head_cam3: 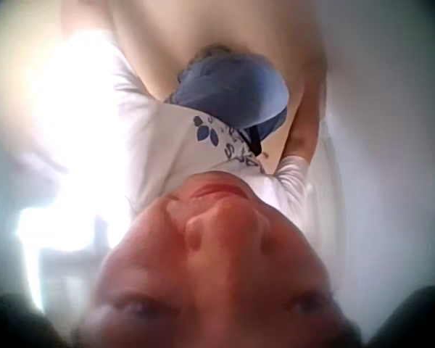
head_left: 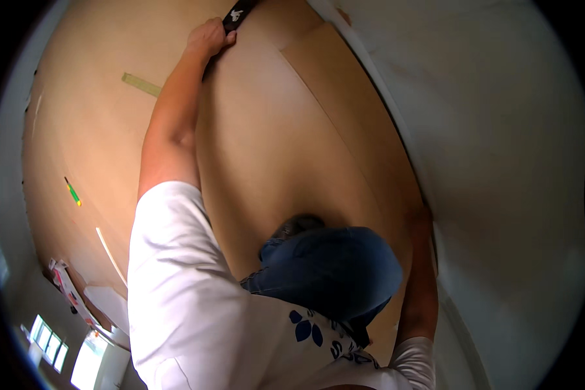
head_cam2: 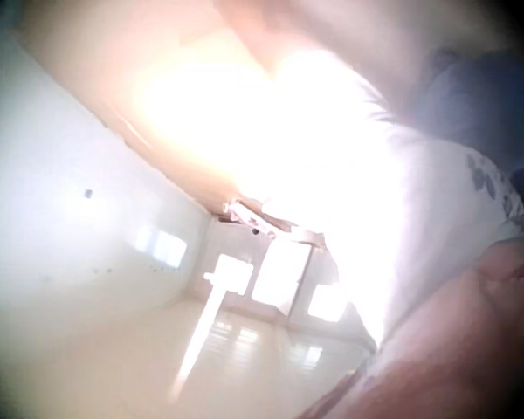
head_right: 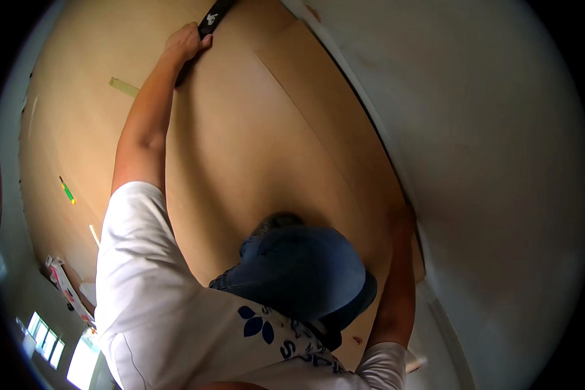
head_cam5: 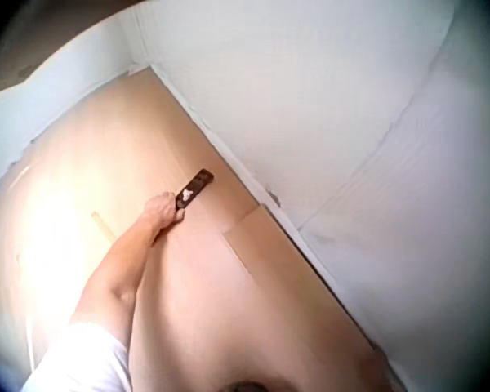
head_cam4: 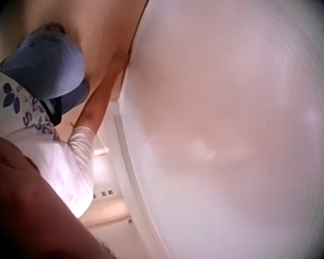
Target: The person cuts a wooden floorboard using a table saw, then carries it to a room where they fit it into the floor and tap it into place using a hammer and a tapping block.
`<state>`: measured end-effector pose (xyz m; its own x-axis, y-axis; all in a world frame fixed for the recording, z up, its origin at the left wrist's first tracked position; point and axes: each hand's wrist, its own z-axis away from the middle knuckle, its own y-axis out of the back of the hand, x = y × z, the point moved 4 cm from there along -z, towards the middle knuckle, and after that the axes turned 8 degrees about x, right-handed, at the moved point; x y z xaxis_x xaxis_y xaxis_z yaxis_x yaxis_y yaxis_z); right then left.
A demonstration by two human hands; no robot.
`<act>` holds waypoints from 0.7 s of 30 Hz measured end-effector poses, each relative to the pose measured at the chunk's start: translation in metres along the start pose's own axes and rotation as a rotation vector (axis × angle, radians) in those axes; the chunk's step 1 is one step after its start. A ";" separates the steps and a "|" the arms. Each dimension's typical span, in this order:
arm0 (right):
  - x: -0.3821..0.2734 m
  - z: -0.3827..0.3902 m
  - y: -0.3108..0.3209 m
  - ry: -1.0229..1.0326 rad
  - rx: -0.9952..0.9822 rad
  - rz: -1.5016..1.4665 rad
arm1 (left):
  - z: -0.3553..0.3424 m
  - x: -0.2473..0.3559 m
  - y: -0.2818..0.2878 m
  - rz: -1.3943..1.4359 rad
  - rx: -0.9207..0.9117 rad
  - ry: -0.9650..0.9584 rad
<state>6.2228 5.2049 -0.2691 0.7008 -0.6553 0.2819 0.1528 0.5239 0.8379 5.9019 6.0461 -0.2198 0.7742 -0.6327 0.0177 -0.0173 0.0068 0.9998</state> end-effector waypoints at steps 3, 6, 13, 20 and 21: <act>-0.009 0.007 0.019 -0.036 0.068 -0.185 | 0.030 0.035 0.003 0.153 0.129 0.042; -0.011 0.016 0.031 -0.056 0.231 -0.335 | 0.091 0.102 0.026 0.388 0.095 0.048; -0.016 0.013 0.045 -0.105 0.196 -0.497 | 0.221 0.269 0.037 0.616 -0.238 -0.215; -0.028 0.008 0.056 -0.096 0.240 -0.327 | 0.242 0.325 0.019 0.525 -0.195 -0.364; -0.029 0.009 0.060 -0.068 0.275 -0.308 | 0.244 0.324 0.019 0.511 -0.197 -0.359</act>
<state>6.2056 5.2502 -0.2232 0.6021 -0.7982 0.0212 0.1501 0.1392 0.9788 5.9983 5.6522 -0.1969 0.4394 -0.7312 0.5218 -0.1845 0.4951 0.8490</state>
